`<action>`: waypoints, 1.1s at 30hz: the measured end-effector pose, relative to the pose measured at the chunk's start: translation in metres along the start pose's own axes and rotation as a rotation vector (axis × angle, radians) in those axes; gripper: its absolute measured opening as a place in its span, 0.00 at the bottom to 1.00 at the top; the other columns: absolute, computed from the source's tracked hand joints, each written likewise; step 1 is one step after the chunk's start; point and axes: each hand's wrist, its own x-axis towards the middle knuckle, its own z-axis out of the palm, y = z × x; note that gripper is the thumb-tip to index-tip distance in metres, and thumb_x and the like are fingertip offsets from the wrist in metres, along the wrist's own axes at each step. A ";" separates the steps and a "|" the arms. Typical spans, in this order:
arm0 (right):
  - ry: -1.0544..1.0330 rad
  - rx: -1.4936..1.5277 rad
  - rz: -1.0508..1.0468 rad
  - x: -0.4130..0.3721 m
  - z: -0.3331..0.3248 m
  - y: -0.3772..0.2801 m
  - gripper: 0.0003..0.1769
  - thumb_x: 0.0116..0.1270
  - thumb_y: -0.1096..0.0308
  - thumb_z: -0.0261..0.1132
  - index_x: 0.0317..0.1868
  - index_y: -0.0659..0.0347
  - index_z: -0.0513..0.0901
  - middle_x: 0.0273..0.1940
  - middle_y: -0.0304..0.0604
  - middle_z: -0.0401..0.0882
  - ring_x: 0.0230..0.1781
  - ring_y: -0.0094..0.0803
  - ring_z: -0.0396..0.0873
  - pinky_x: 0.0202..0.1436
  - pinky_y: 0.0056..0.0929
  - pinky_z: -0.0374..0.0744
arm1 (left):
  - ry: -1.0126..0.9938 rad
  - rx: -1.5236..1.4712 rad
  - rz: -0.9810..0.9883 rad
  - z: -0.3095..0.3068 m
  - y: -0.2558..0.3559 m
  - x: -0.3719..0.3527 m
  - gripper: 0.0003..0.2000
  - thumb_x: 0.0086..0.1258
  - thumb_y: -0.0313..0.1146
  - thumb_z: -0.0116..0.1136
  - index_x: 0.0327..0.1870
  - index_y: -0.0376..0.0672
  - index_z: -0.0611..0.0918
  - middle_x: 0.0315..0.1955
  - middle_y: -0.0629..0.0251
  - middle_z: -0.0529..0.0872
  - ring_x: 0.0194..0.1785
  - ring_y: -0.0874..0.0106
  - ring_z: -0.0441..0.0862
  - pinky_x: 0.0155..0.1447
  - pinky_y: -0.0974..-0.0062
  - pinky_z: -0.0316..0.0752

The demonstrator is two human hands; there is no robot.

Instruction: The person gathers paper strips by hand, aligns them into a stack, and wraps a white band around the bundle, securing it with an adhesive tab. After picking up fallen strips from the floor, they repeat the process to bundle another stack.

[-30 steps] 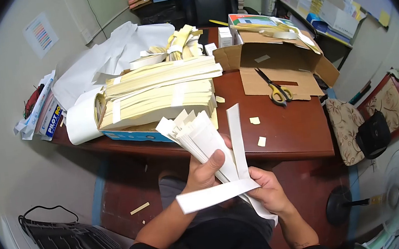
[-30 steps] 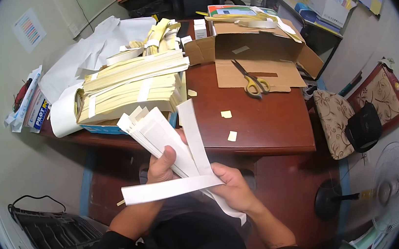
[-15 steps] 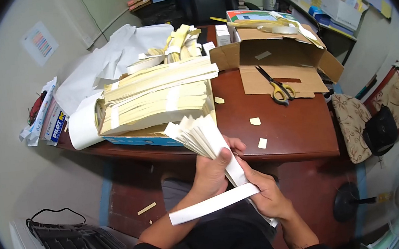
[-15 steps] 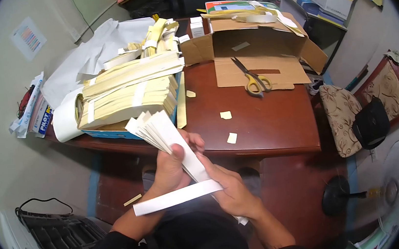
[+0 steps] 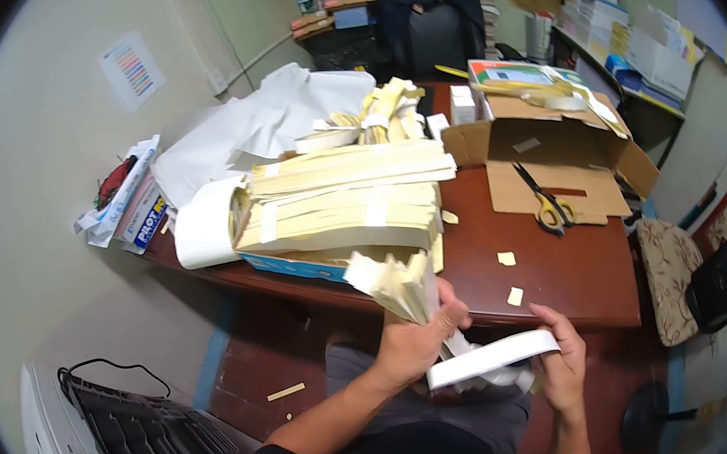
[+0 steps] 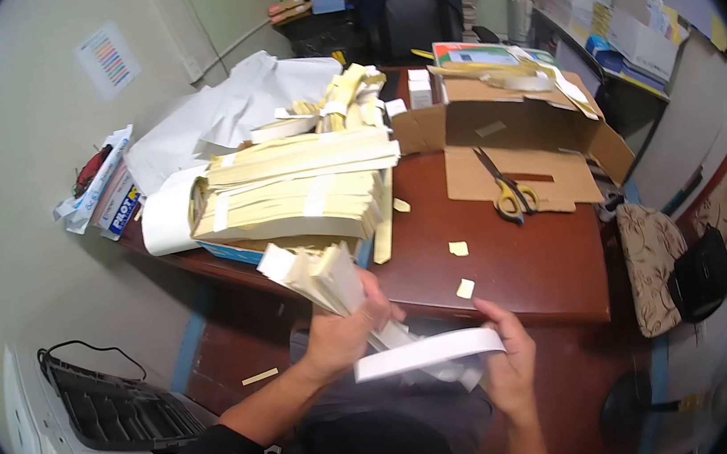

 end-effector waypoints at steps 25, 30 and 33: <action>-0.203 -0.755 -0.023 -0.004 0.025 -0.019 0.13 0.82 0.64 0.59 0.53 0.62 0.87 0.35 0.51 0.88 0.35 0.47 0.88 0.42 0.44 0.83 | -0.042 -0.255 -0.271 0.015 -0.037 0.005 0.31 0.64 0.34 0.83 0.62 0.33 0.76 0.29 0.77 0.77 0.31 0.82 0.76 0.38 0.81 0.74; -0.194 -1.025 -0.188 -0.009 0.033 -0.005 0.13 0.75 0.67 0.65 0.56 0.61 0.83 0.38 0.52 0.88 0.38 0.55 0.87 0.46 0.51 0.84 | 0.017 -0.102 -0.335 0.020 -0.024 0.005 0.19 0.67 0.25 0.79 0.55 0.37 0.82 0.33 0.77 0.81 0.35 0.83 0.79 0.39 0.83 0.74; -0.167 -1.026 -0.203 -0.010 0.034 -0.003 0.17 0.75 0.66 0.66 0.60 0.62 0.81 0.38 0.53 0.88 0.39 0.56 0.87 0.46 0.51 0.84 | 0.099 -0.140 -0.355 0.023 -0.024 0.005 0.11 0.69 0.24 0.75 0.48 0.40 0.83 0.35 0.73 0.82 0.35 0.80 0.80 0.41 0.80 0.75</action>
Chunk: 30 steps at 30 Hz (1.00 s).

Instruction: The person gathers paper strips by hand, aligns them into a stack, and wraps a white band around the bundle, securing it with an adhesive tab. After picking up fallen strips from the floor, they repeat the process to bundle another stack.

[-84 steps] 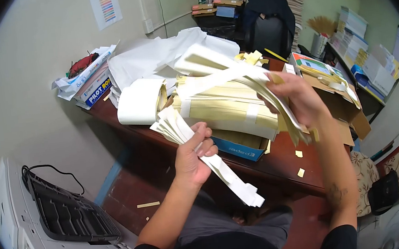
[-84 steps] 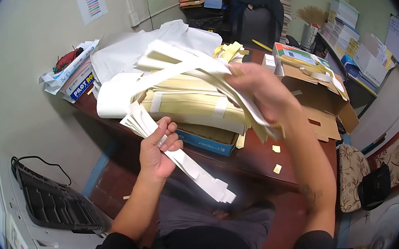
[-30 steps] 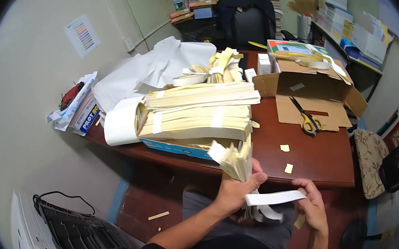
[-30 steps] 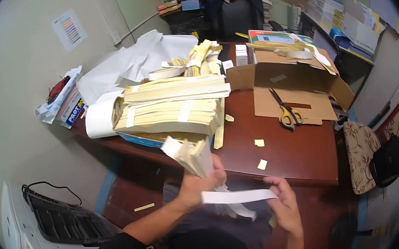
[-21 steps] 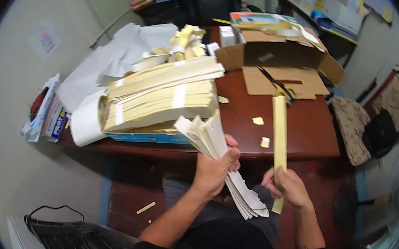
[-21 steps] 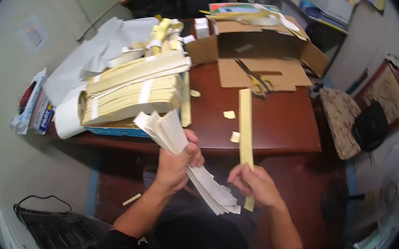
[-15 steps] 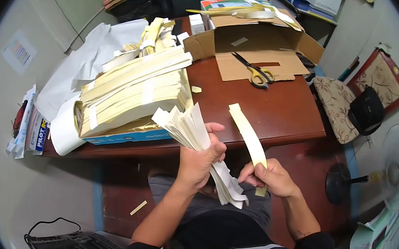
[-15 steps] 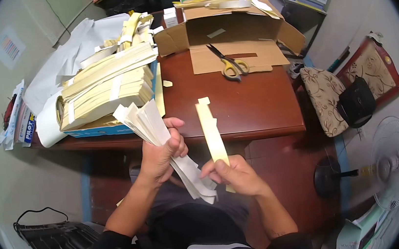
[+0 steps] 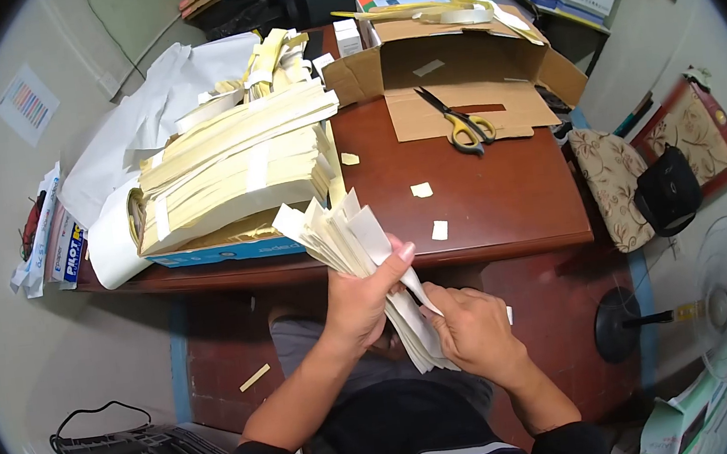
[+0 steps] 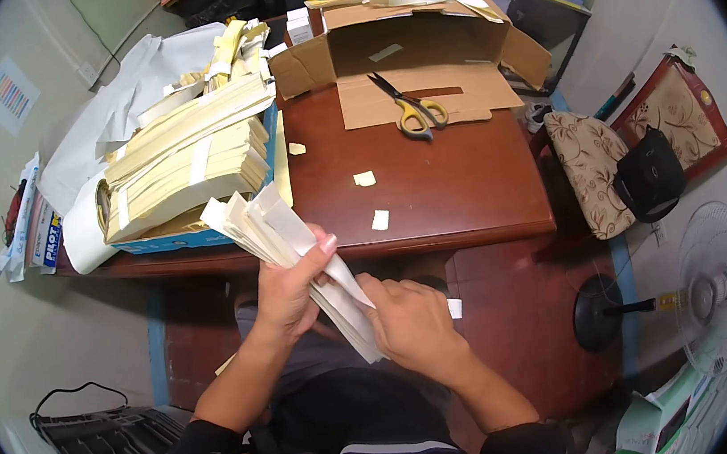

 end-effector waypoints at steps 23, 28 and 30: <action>-0.030 0.891 0.019 0.020 0.028 0.016 0.28 0.69 0.69 0.77 0.63 0.68 0.75 0.45 0.48 0.87 0.45 0.37 0.88 0.51 0.36 0.84 | -0.262 0.167 0.007 0.037 0.019 0.006 0.15 0.82 0.44 0.66 0.46 0.38 0.82 0.36 0.68 0.85 0.41 0.80 0.82 0.44 0.78 0.78; -0.326 1.347 0.246 0.012 0.013 0.011 0.13 0.75 0.66 0.74 0.49 0.63 0.79 0.35 0.35 0.81 0.35 0.21 0.81 0.39 0.23 0.80 | -0.424 0.183 -0.137 0.025 0.030 0.014 0.15 0.85 0.40 0.61 0.56 0.34 0.82 0.40 0.62 0.88 0.46 0.70 0.90 0.50 0.71 0.87; -0.311 1.414 0.231 0.012 0.015 0.013 0.11 0.76 0.67 0.74 0.48 0.64 0.82 0.36 0.40 0.86 0.34 0.25 0.85 0.40 0.24 0.84 | -0.421 0.171 -0.125 0.026 0.028 0.014 0.16 0.84 0.42 0.62 0.54 0.34 0.82 0.40 0.63 0.88 0.44 0.74 0.89 0.45 0.75 0.86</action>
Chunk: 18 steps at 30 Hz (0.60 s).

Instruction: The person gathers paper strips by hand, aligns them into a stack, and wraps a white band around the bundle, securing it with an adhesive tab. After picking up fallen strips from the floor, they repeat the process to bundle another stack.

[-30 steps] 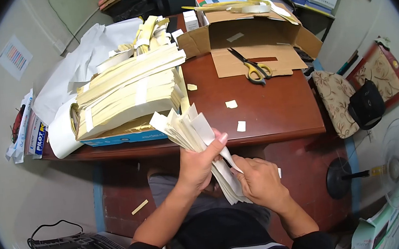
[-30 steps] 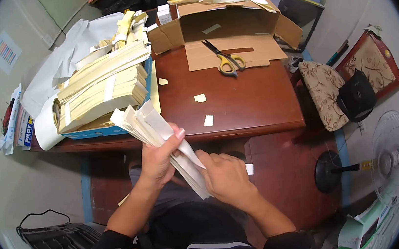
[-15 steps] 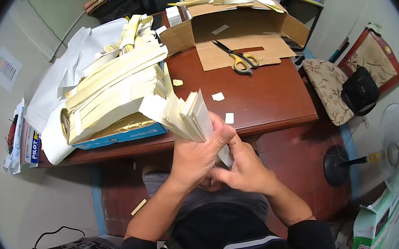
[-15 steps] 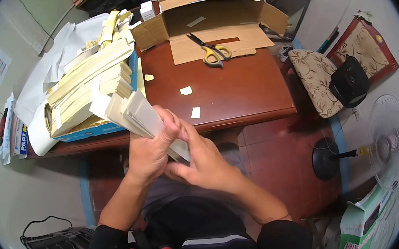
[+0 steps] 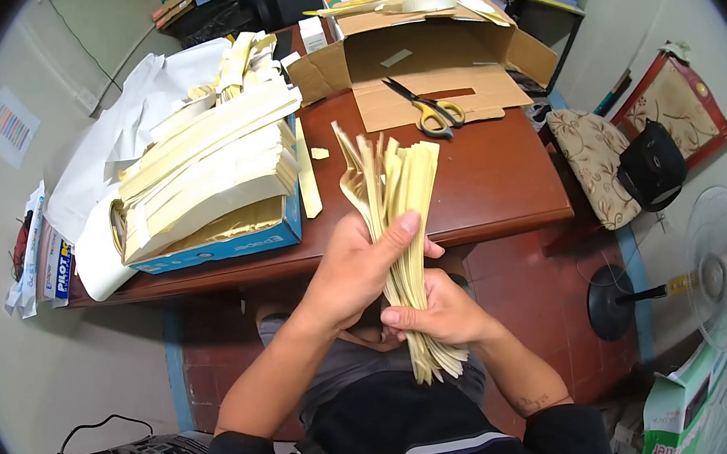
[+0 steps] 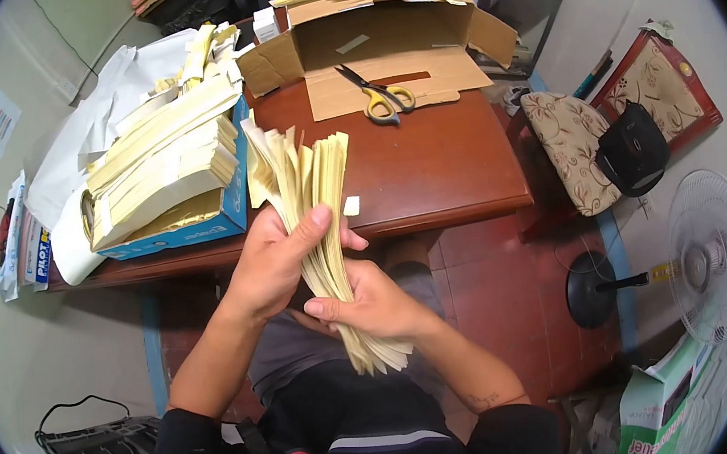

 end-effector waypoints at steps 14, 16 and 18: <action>-0.123 -0.127 0.104 -0.020 -0.020 -0.014 0.24 0.74 0.67 0.75 0.64 0.65 0.78 0.49 0.41 0.86 0.47 0.27 0.86 0.52 0.31 0.86 | 0.031 -0.192 0.192 0.024 -0.001 0.003 0.09 0.81 0.30 0.66 0.50 0.41 0.77 0.30 0.74 0.78 0.31 0.84 0.73 0.36 0.80 0.70; 0.028 -0.185 0.174 -0.028 -0.021 -0.043 0.24 0.73 0.67 0.75 0.65 0.64 0.78 0.47 0.40 0.86 0.45 0.26 0.86 0.51 0.33 0.86 | -0.017 -0.260 0.247 0.025 -0.006 0.017 0.08 0.81 0.31 0.66 0.49 0.42 0.77 0.32 0.73 0.79 0.33 0.83 0.75 0.39 0.79 0.72; 0.133 -0.919 -0.086 -0.036 -0.044 -0.080 0.22 0.72 0.67 0.74 0.61 0.65 0.78 0.40 0.47 0.85 0.38 0.39 0.87 0.45 0.40 0.83 | 0.047 -0.045 0.370 0.024 -0.008 0.029 0.17 0.81 0.32 0.66 0.63 0.42 0.75 0.51 0.60 0.84 0.55 0.71 0.81 0.60 0.72 0.77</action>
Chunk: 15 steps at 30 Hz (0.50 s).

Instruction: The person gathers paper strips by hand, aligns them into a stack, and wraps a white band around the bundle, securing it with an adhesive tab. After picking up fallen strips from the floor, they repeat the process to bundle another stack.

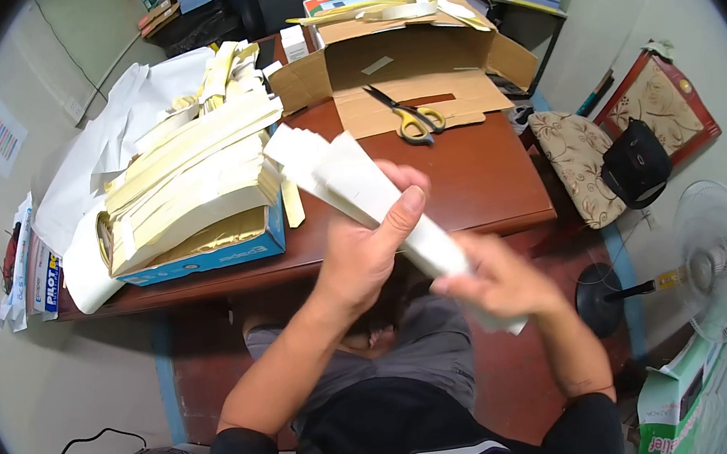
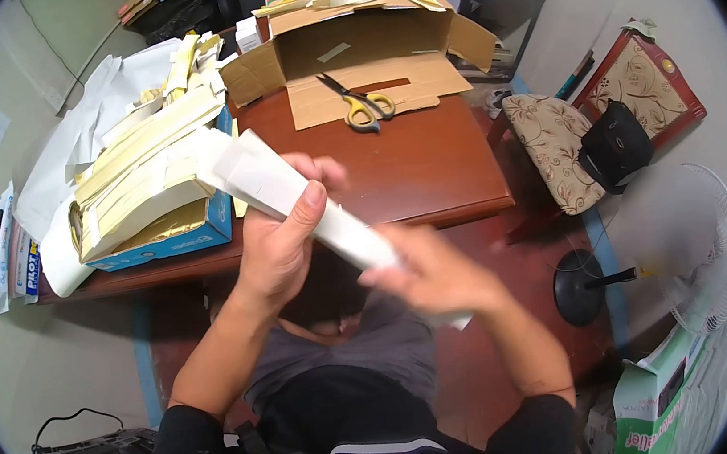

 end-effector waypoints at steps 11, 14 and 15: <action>0.115 -1.156 -0.261 0.061 -0.076 0.032 0.08 0.68 0.70 0.67 0.45 0.60 0.77 0.41 0.48 0.84 0.46 0.48 0.83 0.48 0.47 0.81 | 0.115 1.427 0.642 -0.009 -0.024 -0.012 0.54 0.56 0.39 0.84 0.83 0.33 0.61 0.79 0.39 0.63 0.83 0.43 0.59 0.82 0.47 0.57; 0.052 -1.178 -0.301 0.067 -0.071 0.033 0.07 0.70 0.70 0.63 0.47 0.59 0.79 0.43 0.46 0.84 0.48 0.46 0.83 0.51 0.45 0.80 | -0.169 1.580 0.477 -0.002 -0.030 0.018 0.45 0.61 0.42 0.78 0.78 0.35 0.70 0.71 0.46 0.73 0.78 0.47 0.67 0.80 0.49 0.61; 0.047 -1.178 -0.323 0.066 -0.072 0.031 0.07 0.71 0.70 0.63 0.47 0.59 0.79 0.44 0.46 0.84 0.48 0.45 0.83 0.52 0.44 0.80 | -0.213 1.620 0.472 -0.001 -0.037 0.031 0.43 0.62 0.43 0.77 0.77 0.34 0.70 0.68 0.47 0.76 0.75 0.49 0.70 0.79 0.49 0.62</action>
